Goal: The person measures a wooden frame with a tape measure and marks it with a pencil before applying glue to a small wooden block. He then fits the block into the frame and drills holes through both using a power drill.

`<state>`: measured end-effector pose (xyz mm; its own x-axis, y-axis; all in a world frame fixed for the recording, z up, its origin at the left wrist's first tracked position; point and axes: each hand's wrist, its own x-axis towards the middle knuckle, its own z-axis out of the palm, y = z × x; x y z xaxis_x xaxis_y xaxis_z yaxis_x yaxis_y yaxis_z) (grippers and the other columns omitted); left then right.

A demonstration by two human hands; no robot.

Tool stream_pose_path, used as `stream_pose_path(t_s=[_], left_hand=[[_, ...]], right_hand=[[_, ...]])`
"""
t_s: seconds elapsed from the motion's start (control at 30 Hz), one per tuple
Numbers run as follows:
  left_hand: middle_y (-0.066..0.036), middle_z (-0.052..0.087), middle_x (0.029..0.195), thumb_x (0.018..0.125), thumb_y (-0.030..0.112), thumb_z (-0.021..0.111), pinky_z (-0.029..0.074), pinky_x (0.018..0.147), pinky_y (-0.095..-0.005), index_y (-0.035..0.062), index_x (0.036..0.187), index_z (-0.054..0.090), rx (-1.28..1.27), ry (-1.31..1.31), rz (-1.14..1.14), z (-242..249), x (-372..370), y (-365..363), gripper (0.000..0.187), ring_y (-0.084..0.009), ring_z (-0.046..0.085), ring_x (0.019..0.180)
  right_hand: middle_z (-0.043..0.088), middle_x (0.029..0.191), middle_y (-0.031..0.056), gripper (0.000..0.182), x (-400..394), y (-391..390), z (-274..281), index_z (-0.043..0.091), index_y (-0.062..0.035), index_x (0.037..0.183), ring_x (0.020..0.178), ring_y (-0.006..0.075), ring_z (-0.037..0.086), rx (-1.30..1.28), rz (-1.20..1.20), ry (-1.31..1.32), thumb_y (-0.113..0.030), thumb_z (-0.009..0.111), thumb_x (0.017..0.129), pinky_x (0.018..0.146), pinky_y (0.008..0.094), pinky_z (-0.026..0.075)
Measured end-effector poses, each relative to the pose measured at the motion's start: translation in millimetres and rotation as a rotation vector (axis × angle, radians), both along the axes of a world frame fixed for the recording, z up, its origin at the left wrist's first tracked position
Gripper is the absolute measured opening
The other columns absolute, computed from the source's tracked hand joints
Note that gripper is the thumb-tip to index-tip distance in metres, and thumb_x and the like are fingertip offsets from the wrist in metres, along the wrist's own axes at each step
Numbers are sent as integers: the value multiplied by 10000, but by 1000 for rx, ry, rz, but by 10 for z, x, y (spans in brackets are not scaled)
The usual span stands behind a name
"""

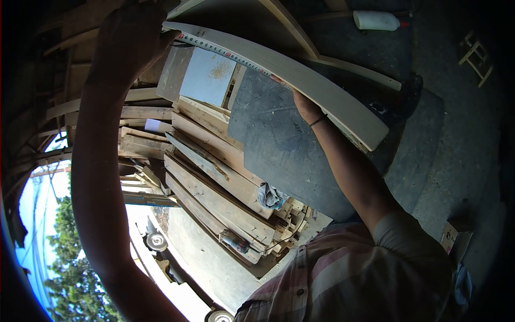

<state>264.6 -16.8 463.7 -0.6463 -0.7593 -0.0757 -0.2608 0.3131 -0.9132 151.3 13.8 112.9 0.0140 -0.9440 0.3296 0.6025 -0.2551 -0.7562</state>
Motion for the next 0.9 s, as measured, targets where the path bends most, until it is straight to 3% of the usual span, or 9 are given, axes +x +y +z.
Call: stream_pose_path(t_s=[0.13, 0.23, 0.33, 0.9], left_hand=[[-77, 656, 955, 841, 457, 688, 539, 848, -406, 64, 883, 691, -18, -21, -48, -3, 3, 12, 395, -284, 615, 1031], [-81, 656, 958, 842, 454, 687, 539, 849, -407, 63, 883, 691, 12, 3, 53, 9, -46, 24, 393, -288, 617, 1029], [-83, 654, 963, 842, 453, 686, 539, 847, -405, 60, 882, 691, -3, -18, -36, 9, -1, 10, 395, -287, 610, 1038], [-80, 642, 993, 855, 455, 674, 530, 854, -407, 63, 931, 680, -3, -16, 47, 4, -14, 28, 399, -277, 592, 1041]], right_hand=[[659, 920, 48, 158, -8, 38, 22, 581, -53, 1020, 902, 116, 644, 6, -95, 50, -200, 589, 963, 775, 260, 518], [669, 911, 55, 158, -7, 36, 18, 581, -60, 1005, 868, 114, 643, 52, -48, -11, -210, 598, 958, 753, 265, 522], [680, 924, 63, 148, 2, 3, -21, 576, -68, 996, 875, 118, 645, 40, -28, 12, -212, 597, 963, 758, 267, 521], [691, 877, 68, 155, 64, -70, -119, 590, -81, 979, 831, 121, 647, 43, 13, -10, -236, 604, 969, 724, 294, 528]])
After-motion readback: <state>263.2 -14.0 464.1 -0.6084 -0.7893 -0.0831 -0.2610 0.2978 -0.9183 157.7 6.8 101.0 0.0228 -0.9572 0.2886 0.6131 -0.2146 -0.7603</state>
